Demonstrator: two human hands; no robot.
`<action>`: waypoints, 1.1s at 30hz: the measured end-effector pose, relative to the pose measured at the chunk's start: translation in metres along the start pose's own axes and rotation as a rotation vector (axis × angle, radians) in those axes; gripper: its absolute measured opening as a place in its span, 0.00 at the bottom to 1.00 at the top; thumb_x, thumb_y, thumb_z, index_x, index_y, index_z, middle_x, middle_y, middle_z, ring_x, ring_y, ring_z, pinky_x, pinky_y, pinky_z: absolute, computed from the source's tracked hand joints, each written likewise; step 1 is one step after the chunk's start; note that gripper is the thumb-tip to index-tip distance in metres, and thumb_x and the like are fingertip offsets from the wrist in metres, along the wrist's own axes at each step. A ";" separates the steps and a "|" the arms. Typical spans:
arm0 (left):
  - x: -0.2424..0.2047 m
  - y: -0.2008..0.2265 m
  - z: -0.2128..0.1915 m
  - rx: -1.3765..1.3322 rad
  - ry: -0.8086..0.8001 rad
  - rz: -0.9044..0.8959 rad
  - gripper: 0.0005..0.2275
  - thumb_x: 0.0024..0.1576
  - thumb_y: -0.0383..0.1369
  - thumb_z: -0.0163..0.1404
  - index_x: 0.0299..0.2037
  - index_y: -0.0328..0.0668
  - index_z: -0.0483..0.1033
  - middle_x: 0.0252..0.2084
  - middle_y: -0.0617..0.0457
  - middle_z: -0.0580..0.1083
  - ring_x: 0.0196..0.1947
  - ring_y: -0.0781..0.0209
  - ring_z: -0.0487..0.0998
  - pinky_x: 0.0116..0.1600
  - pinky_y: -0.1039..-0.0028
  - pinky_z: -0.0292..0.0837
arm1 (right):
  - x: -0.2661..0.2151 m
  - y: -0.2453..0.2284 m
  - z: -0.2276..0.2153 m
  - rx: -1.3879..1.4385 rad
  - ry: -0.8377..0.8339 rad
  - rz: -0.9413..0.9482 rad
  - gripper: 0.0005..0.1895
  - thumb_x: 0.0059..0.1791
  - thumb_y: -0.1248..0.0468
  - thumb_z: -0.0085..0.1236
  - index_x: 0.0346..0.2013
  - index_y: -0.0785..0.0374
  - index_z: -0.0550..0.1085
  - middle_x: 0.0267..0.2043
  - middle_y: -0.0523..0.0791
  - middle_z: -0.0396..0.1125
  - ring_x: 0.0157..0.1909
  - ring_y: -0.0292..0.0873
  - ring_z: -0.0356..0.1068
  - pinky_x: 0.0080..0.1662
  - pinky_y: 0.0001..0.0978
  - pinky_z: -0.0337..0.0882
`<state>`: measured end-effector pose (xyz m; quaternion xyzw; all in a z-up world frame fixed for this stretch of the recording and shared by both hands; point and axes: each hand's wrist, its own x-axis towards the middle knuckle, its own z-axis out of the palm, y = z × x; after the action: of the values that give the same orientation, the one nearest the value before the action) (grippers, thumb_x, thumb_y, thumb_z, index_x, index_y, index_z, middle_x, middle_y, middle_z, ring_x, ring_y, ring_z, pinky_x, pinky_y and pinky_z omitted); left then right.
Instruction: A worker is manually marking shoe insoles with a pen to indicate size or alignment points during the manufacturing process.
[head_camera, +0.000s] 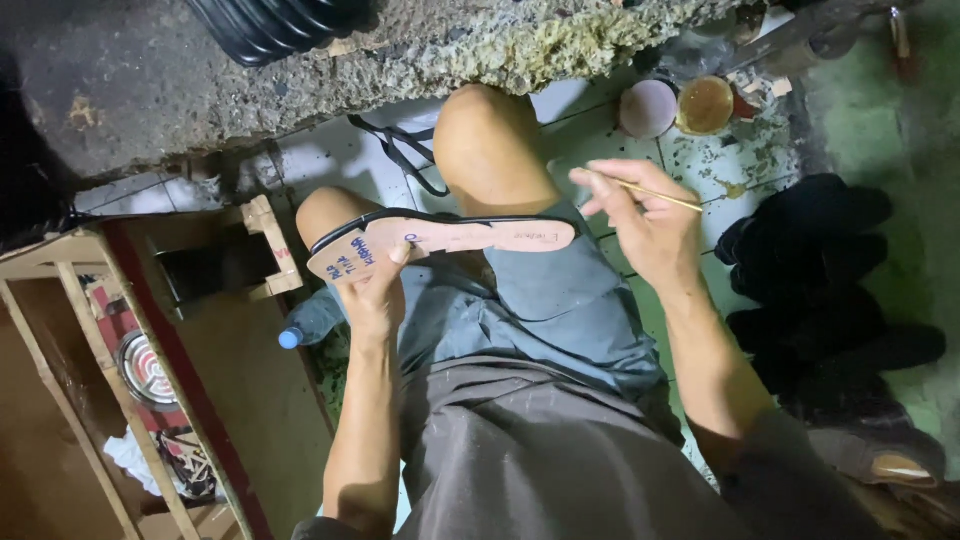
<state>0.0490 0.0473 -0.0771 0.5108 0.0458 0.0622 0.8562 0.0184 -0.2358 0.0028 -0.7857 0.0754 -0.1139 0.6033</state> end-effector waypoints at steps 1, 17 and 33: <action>0.001 0.003 0.001 0.001 0.002 0.001 0.15 0.47 0.12 0.60 0.41 0.34 0.77 0.38 0.44 0.79 0.37 0.56 0.82 0.43 0.68 0.82 | 0.002 0.005 0.005 0.001 -0.002 0.000 0.10 0.56 0.65 0.55 0.46 0.71 0.76 0.42 0.56 0.75 0.33 0.40 0.76 0.30 0.23 0.72; 0.007 -0.002 -0.013 0.050 -0.122 0.027 0.11 0.48 0.11 0.59 0.38 0.30 0.79 0.33 0.44 0.79 0.35 0.61 0.81 0.40 0.70 0.78 | 0.031 0.008 0.056 -0.033 -0.288 -0.457 0.09 0.55 0.69 0.53 0.30 0.64 0.74 0.17 0.48 0.65 0.18 0.52 0.65 0.27 0.35 0.68; 0.007 0.042 0.030 0.182 0.466 -0.515 0.15 0.44 0.15 0.58 0.40 0.23 0.70 0.28 0.40 0.74 0.18 0.43 0.80 0.19 0.55 0.82 | -0.011 -0.006 0.054 -0.011 -0.193 -0.561 0.10 0.38 0.82 0.59 0.22 0.66 0.71 0.23 0.48 0.70 0.17 0.46 0.68 0.27 0.30 0.72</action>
<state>0.0578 0.0425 -0.0263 0.5287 0.3725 -0.0450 0.7614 0.0227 -0.1807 -0.0056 -0.7863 -0.2017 -0.2004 0.5485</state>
